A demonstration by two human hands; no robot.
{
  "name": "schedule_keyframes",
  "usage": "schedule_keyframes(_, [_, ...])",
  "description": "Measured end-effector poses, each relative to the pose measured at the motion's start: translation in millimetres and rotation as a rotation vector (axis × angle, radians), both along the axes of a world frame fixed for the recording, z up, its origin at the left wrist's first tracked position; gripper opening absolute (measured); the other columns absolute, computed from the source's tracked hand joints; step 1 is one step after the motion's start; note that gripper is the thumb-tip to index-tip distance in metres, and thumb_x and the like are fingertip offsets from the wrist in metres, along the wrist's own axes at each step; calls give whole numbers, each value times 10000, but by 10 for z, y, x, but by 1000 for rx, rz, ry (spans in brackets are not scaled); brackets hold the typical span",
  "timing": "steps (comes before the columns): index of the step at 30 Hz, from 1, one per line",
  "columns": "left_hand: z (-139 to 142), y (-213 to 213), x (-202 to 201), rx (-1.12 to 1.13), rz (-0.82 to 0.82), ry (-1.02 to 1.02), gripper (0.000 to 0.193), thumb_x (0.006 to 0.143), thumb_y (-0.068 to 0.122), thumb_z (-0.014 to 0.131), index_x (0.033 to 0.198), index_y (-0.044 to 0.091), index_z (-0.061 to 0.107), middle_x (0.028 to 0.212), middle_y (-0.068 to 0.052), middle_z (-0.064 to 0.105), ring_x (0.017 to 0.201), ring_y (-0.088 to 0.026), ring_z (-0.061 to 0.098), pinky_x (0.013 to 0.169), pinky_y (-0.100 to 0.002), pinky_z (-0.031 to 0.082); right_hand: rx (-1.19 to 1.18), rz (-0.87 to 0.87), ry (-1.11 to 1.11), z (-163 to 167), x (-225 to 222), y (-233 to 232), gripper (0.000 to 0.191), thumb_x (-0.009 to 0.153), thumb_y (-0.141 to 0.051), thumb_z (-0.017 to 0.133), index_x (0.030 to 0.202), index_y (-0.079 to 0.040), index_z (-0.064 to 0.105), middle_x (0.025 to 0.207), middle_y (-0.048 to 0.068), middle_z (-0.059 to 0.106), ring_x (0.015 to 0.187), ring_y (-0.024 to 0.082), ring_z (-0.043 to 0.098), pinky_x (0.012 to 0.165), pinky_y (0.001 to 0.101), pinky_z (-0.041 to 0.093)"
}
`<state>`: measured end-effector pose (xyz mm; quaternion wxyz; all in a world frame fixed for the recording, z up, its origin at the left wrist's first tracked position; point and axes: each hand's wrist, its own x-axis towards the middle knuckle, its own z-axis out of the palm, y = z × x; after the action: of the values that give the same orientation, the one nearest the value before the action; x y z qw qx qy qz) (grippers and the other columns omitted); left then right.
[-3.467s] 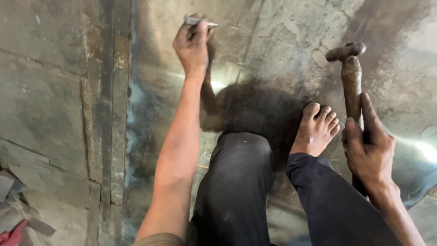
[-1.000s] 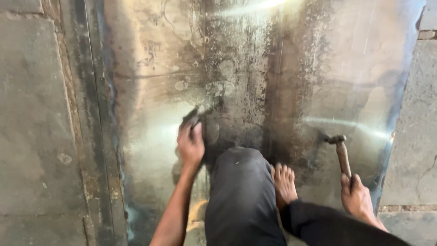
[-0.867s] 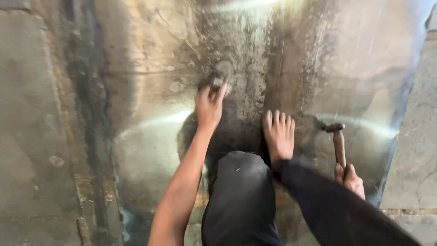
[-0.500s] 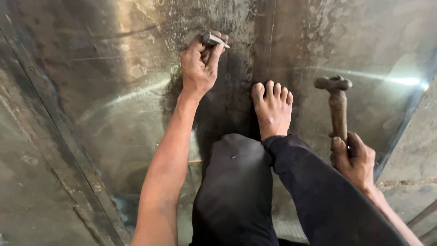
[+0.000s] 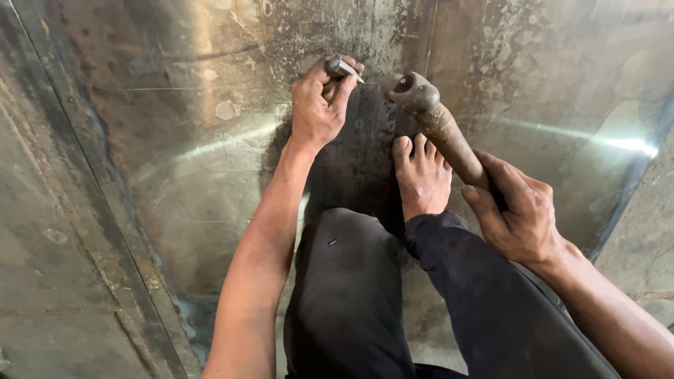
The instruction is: The person uses a hammer and a chisel to repeatedly strike a large metal sheet on the floor. They reposition the chisel and hammer multiple times to work on different areas of the sheet.
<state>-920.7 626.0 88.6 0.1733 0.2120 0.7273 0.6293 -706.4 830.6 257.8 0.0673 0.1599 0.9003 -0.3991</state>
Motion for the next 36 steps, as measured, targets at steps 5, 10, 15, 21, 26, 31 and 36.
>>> schedule_keyframes(5, [-132, 13, -6, -24, -28, 129, 54, 1053, 91, 682, 1089, 60, 706, 1043, -63, 787, 753, -98, 732, 629, -233, 588, 19, 11, 49, -132, 166, 18, 462, 985, -113, 682, 1413, 24, 573, 1016, 196, 700, 819, 257, 703, 752, 345, 543])
schedule_keyframes(10, [-351, -4, 17, -138, -167, 544, 206, 1090, 98, 674, 1284, 45, 626, 1099, -103, 755, 879, -227, 776, 719, -297, 658, 133, 74, 274, 26, 209, -29, 527, 1006, -97, 688, 1483, 28, 501, 1117, 268, 687, 927, 317, 729, 793, 372, 560])
schedule_keyframes(15, [-255, -13, 23, -274, -215, 674, 340, 982, 60, 663, 1315, 2, 623, 1115, -155, 755, 845, -272, 764, 710, -342, 639, 174, 104, -117, -25, -286, -239, 665, 880, -146, 693, 1517, -65, 522, 999, 257, 710, 845, 391, 710, 751, 436, 556])
schedule_keyframes(21, [-24, -156, 78, 178, 323, 34, 165, 1108, 104, 692, 1261, 45, 668, 1167, -96, 760, 1028, -224, 743, 879, -365, 626, 52, -40, 66, -234, 28, -187, 582, 1032, -90, 643, 1590, -64, 478, 1012, 268, 709, 891, 302, 741, 766, 383, 569])
schedule_keyframes(26, [-139, -1129, -135, 443, 802, -266, 339, 997, 62, 710, 1306, -44, 617, 1213, -180, 733, 1140, -248, 727, 968, -408, 658, 82, -183, -194, -258, 128, -207, 587, 1038, -106, 631, 1610, -99, 504, 681, 190, 636, 585, 205, 586, 606, 353, 505])
schedule_keyframes(31, [-432, -1619, -388, 422, 802, -175, 296, 1006, 65, 724, 1254, -72, 640, 1175, -192, 746, 1075, -237, 742, 947, -403, 670, -3, -96, -71, -268, -105, -364, 571, 1066, -100, 591, 1623, -44, 480, 742, 106, 668, 661, 111, 619, 641, 310, 511])
schedule_keyframes(36, [-516, -1507, -389, 402, 822, -169, 246, 1005, 78, 705, 1203, -57, 649, 1146, -165, 766, 1066, -218, 751, 928, -367, 667, 23, 47, 39, -263, -322, -472, 568, 1082, -90, 642, 1629, -38, 501, 842, 150, 714, 767, 147, 654, 729, 327, 538])
